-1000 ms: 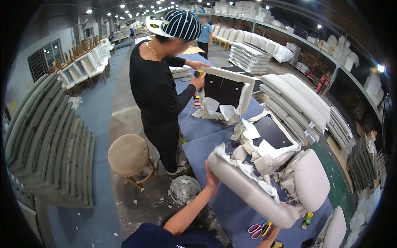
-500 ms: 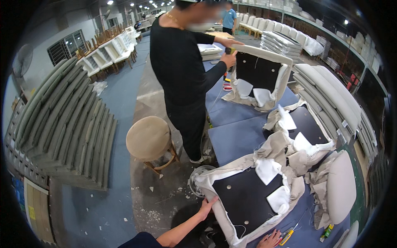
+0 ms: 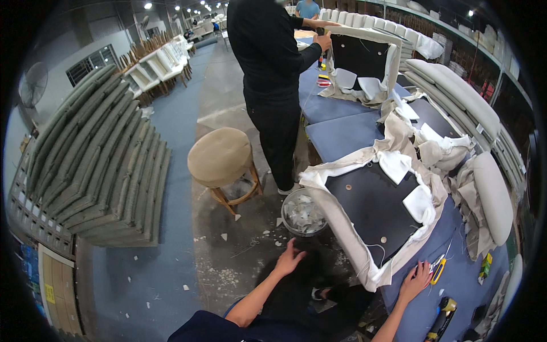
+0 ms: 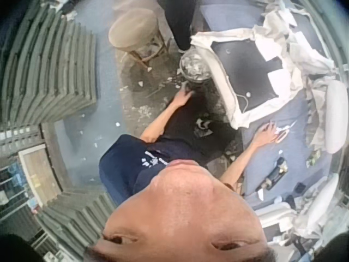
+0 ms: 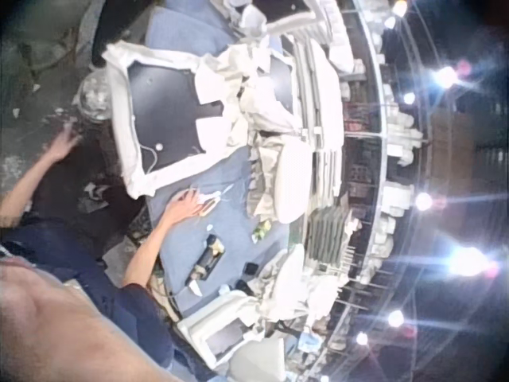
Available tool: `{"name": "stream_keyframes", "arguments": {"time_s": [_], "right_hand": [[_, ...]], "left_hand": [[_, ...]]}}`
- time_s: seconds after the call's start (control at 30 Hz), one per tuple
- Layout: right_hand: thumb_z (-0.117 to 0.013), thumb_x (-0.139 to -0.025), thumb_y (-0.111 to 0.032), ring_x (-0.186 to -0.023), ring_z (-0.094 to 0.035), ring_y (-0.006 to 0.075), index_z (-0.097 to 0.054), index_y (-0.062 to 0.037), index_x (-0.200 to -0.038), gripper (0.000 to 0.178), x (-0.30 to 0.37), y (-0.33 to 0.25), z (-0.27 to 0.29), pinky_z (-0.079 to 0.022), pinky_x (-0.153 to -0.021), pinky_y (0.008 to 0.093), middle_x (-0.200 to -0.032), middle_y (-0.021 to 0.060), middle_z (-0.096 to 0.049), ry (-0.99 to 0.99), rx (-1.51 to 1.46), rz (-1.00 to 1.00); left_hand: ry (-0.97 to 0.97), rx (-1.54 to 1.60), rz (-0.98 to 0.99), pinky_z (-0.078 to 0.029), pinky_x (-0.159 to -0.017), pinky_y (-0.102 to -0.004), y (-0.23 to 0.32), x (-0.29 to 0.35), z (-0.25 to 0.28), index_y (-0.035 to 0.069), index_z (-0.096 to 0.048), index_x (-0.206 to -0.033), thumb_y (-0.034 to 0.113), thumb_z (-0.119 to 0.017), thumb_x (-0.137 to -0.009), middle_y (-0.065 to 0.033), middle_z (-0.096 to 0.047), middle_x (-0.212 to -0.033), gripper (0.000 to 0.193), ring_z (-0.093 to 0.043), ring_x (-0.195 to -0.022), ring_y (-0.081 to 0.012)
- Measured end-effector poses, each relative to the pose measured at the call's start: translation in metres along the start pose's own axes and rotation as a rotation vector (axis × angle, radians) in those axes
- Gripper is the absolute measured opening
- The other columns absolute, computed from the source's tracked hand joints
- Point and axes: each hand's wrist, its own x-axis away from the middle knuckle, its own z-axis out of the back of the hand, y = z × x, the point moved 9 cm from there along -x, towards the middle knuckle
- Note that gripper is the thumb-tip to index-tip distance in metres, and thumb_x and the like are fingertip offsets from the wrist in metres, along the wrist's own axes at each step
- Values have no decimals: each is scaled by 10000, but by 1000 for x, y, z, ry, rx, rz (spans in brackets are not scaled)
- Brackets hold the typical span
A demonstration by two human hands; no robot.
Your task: The person sews white fabric onto a foam cushion using a needle and thread, then uses a staple gun to secure the fabric to the cushion's frame. The person also uses scissors to trim excess fabric and thread. The task involves repetitive sewing and stapling actions to cover the cushion.
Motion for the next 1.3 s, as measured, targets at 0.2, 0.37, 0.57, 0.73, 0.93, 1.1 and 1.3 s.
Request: {"name": "stream_keyframes", "arguments": {"time_s": [0.2,0.37,0.57,0.73,0.93,1.1,1.3], "right_hand": [[-583,-961,-174,-1262,-541,352,-627,-72,-1316,372,-3,16,5,-395,-1097,468,-1334,147,-598,178,-24,-160],[-615,-916,-156,-1204,-559,366,-614,-89,-1319,409,0,25,10,-433,-1031,484,-1285,136,-596,124,75,-284],[-599,-909,-133,-1227,-540,413,-610,23,-1279,402,8,40,1,-404,-1068,506,-1283,235,-598,97,5,-217],[-586,-920,-107,-1209,-557,413,-623,15,-1296,397,16,42,10,-405,-1070,497,-1263,234,-611,83,-4,-227],[-707,-858,-138,-1148,-576,380,-682,-4,-1165,335,-1,19,31,-461,-1013,455,-1167,218,-577,294,-131,-343],[-739,-781,-256,-875,-669,425,-684,-28,-1040,350,-12,42,5,-556,-782,506,-1042,191,-668,-83,-55,-489],[-720,-854,-103,-769,-721,218,-660,54,-1179,365,9,66,30,-599,-693,361,-952,141,-712,-257,-1072,-835]], "left_hand": [[-195,-569,389,-537,-896,-557,-199,128,13,80,-696,-1131,536,-440,-1026,-232,-710,-1133,534,-656,-1073,-476],[42,-549,200,-558,-803,-537,-160,147,27,128,-718,-1021,386,-517,-978,-117,-728,-1054,330,-702,-947,-398],[117,-580,107,-567,-756,-517,-169,159,29,164,-731,-982,326,-584,-903,-85,-701,-937,233,-710,-886,-346],[76,-715,43,-556,-739,-507,-162,151,23,159,-702,-986,295,-593,-880,-82,-670,-935,204,-689,-863,-336],[-29,-730,42,-550,-737,-515,-191,149,4,157,-682,-1025,269,-566,-930,-100,-655,-992,188,-673,-959,-321],[-132,-841,-1,-551,-744,-459,-227,109,52,107,-690,-999,232,-544,-973,-123,-695,-960,194,-696,-936,-312],[-267,-120,-7,-527,-728,-363,-191,65,49,-1,-676,-903,219,-556,-1020,-154,-729,-865,277,-701,-825,-224]]}}
